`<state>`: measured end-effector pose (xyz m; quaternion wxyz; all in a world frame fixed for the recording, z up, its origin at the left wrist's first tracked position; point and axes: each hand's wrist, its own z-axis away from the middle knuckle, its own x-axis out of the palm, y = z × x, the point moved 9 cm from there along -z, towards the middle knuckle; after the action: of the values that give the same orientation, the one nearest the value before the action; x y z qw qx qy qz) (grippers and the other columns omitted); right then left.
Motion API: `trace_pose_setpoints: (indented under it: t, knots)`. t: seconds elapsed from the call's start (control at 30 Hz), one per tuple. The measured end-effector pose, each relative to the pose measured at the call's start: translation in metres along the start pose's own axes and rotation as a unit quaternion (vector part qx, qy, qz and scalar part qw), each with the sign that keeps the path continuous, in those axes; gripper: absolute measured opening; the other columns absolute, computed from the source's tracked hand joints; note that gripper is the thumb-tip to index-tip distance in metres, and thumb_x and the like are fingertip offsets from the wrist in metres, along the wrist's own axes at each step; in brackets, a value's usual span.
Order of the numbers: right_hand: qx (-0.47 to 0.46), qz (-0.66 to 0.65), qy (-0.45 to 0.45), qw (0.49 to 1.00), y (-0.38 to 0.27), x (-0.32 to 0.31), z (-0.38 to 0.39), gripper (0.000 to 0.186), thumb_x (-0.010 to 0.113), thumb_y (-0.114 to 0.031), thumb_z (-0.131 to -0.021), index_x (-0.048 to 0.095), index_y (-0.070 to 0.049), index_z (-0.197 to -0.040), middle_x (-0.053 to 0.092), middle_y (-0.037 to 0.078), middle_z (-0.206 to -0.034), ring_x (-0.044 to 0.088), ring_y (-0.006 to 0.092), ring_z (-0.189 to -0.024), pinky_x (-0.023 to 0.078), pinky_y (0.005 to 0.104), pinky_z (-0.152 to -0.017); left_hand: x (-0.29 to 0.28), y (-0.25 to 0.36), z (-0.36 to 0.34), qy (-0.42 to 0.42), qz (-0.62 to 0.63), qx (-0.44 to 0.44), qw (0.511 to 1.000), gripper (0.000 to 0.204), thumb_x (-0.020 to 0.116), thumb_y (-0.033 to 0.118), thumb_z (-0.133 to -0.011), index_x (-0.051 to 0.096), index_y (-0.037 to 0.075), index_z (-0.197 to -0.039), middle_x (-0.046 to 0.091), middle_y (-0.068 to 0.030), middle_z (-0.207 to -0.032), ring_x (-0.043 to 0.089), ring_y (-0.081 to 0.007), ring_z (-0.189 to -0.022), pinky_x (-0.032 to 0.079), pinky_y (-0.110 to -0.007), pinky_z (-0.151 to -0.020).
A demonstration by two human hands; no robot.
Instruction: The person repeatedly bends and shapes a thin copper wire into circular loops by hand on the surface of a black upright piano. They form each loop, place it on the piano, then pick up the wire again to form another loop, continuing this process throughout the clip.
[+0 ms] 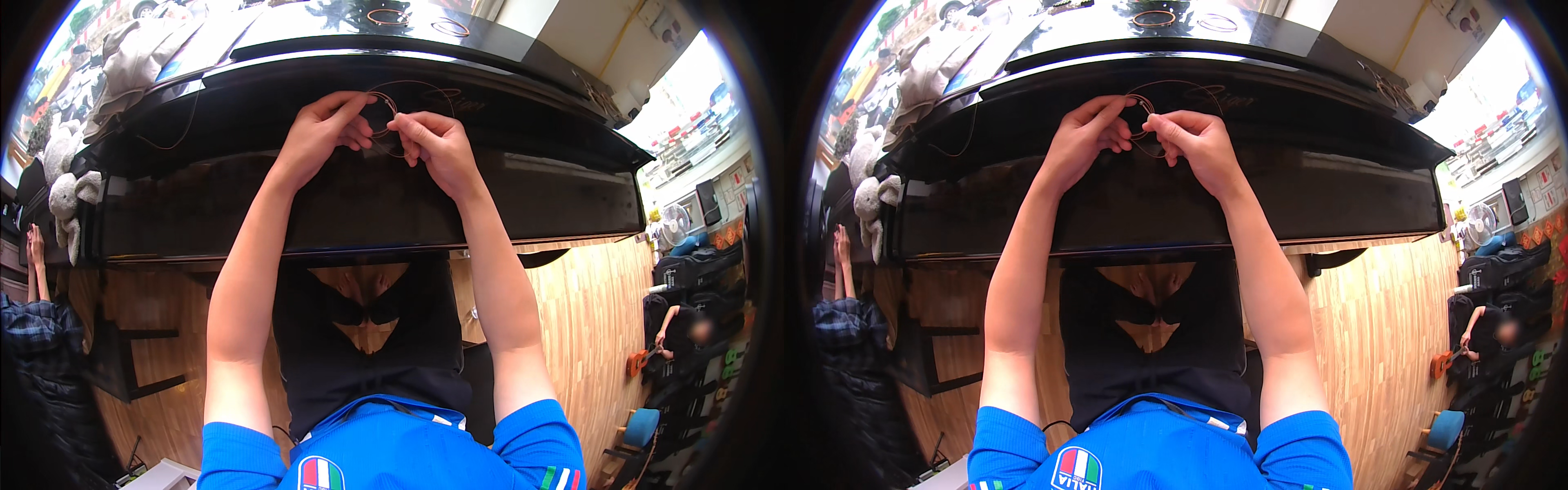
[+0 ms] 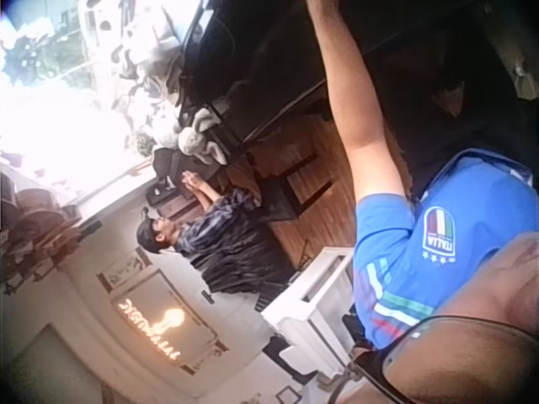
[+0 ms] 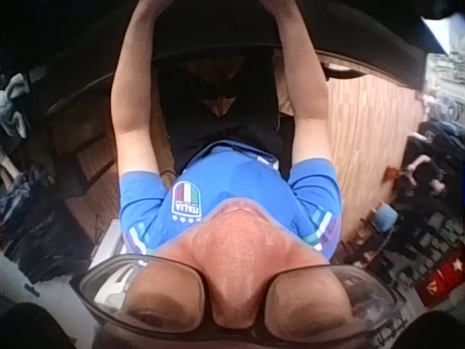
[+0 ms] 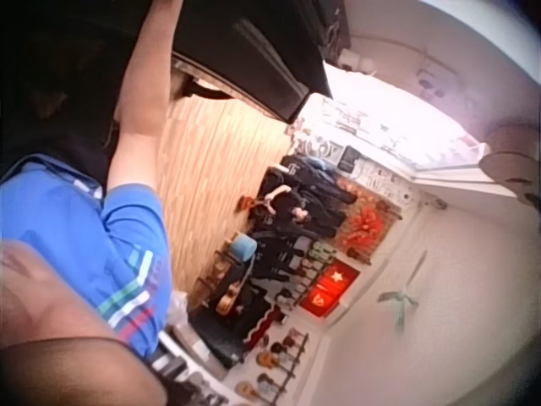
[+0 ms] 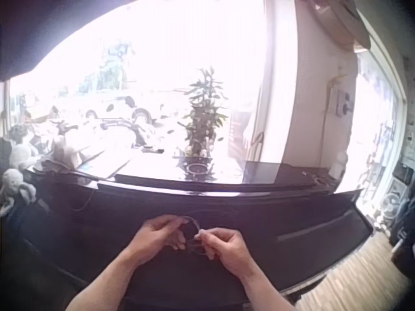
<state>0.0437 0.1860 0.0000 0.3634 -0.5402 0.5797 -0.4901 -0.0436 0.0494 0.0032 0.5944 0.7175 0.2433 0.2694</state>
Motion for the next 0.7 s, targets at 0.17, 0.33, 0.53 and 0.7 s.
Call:
trace_pose_setpoints:
  t: [0.17, 0.33, 0.53, 0.7]
  knots:
    - [0.010, 0.013, 0.047, 0.999, -0.003, 0.000, 0.000, 0.035, 0.074, -0.015, -0.091, 0.062, 0.002, -0.118, 0.064, 0.003, -0.078, 0.057, 0.0080, -0.062, 0.050, 0.0241, -0.055, 0.005, 0.005, 0.001, -0.011, -0.005, 0.012, 1.000, 0.038, 0.057, 0.030, -0.103, 0.064, 0.003, -0.129, 0.064, -0.0032, -0.080, 0.063, -0.0115, -0.073, 0.051, -0.025, -0.070]
    - [-0.010, -0.011, 0.087, 0.996, -0.008, -0.001, 0.000, 0.035, 0.073, -0.012, -0.091, 0.062, 0.005, -0.119, 0.069, 0.006, -0.087, 0.057, 0.0077, -0.059, 0.049, 0.0226, -0.052, 0.013, 0.008, 0.003, -0.030, -0.048, 0.014, 0.998, 0.037, 0.059, 0.030, -0.102, 0.066, 0.002, -0.125, 0.061, -0.0020, -0.075, 0.059, -0.0105, -0.069, 0.051, -0.026, -0.069]
    - [-0.009, 0.035, 0.025, 0.999, -0.006, 0.002, -0.001, 0.028, 0.069, -0.014, -0.094, 0.067, 0.001, -0.117, 0.073, 0.009, -0.094, 0.051, 0.0049, -0.056, 0.042, 0.0213, -0.050, 0.012, 0.003, 0.002, -0.047, -0.071, 0.008, 0.996, 0.037, 0.061, 0.029, -0.101, 0.067, 0.000, -0.122, 0.061, -0.0026, -0.074, 0.058, -0.0110, -0.066, 0.051, -0.027, -0.066]
    - [-0.011, 0.029, 0.042, 0.999, -0.008, 0.001, 0.000, 0.030, 0.070, -0.016, -0.093, 0.066, 0.001, -0.118, 0.073, 0.009, -0.092, 0.051, 0.0048, -0.057, 0.042, 0.0211, -0.052, 0.014, 0.003, 0.004, -0.038, -0.093, 0.006, 0.995, 0.037, 0.062, 0.029, -0.100, 0.068, 0.000, -0.121, 0.061, -0.0021, -0.072, 0.058, -0.0108, -0.065, 0.051, -0.026, -0.065]
